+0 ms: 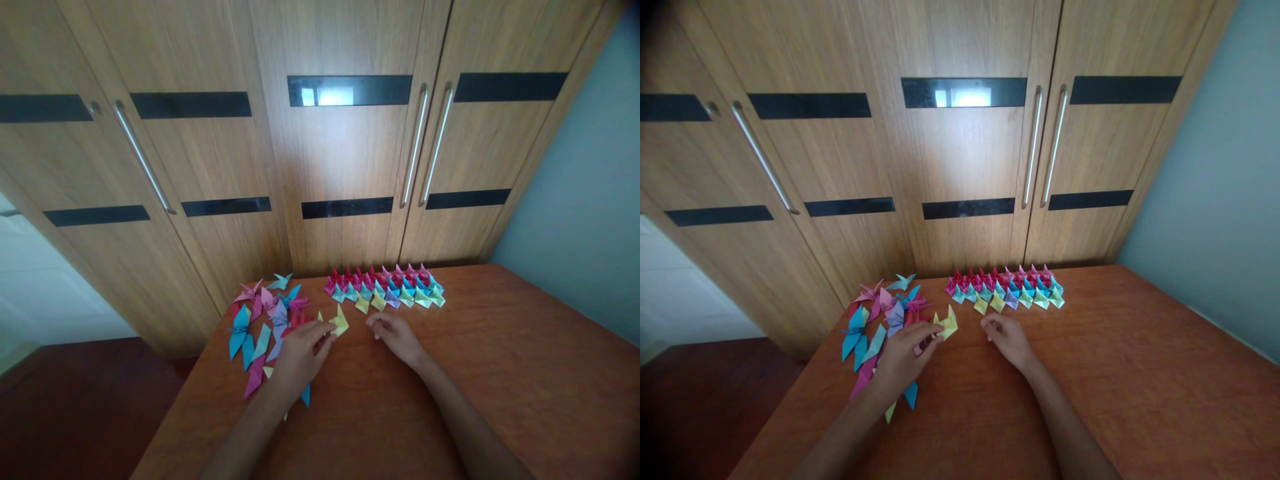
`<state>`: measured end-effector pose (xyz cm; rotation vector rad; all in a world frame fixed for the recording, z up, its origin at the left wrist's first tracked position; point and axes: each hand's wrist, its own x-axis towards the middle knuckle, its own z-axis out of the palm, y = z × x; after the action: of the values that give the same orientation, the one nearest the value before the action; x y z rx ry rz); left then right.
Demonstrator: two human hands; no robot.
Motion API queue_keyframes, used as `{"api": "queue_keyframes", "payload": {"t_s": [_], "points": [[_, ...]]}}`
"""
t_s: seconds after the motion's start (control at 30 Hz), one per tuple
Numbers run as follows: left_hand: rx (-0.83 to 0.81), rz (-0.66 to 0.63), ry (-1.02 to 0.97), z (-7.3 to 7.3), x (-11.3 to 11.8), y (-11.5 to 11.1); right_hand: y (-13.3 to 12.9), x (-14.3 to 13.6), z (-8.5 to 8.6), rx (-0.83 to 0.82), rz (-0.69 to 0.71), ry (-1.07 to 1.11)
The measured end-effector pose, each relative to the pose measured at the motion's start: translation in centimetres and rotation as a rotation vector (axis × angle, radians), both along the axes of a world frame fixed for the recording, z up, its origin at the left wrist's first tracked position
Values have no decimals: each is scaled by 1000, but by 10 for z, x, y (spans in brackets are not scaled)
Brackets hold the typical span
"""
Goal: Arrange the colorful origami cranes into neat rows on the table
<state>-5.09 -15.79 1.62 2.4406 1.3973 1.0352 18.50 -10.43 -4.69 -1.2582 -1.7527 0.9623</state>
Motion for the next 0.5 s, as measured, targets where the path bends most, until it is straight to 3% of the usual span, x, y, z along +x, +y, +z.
{"api": "queue_keyframes", "payload": {"t_s": [0.07,0.17,0.33,0.5], "points": [[-36,-53,-28,-2,11,1,-4,-5,5,-110,56,262],[-85,-106,-59,-6,23,2,-11,-13,12,-234,127,485],[-163,-46,-142,-17,34,2,-12,-17,13,-277,129,590],[-307,-90,-293,-24,35,0,-9,-14,9,-313,117,628]]}}
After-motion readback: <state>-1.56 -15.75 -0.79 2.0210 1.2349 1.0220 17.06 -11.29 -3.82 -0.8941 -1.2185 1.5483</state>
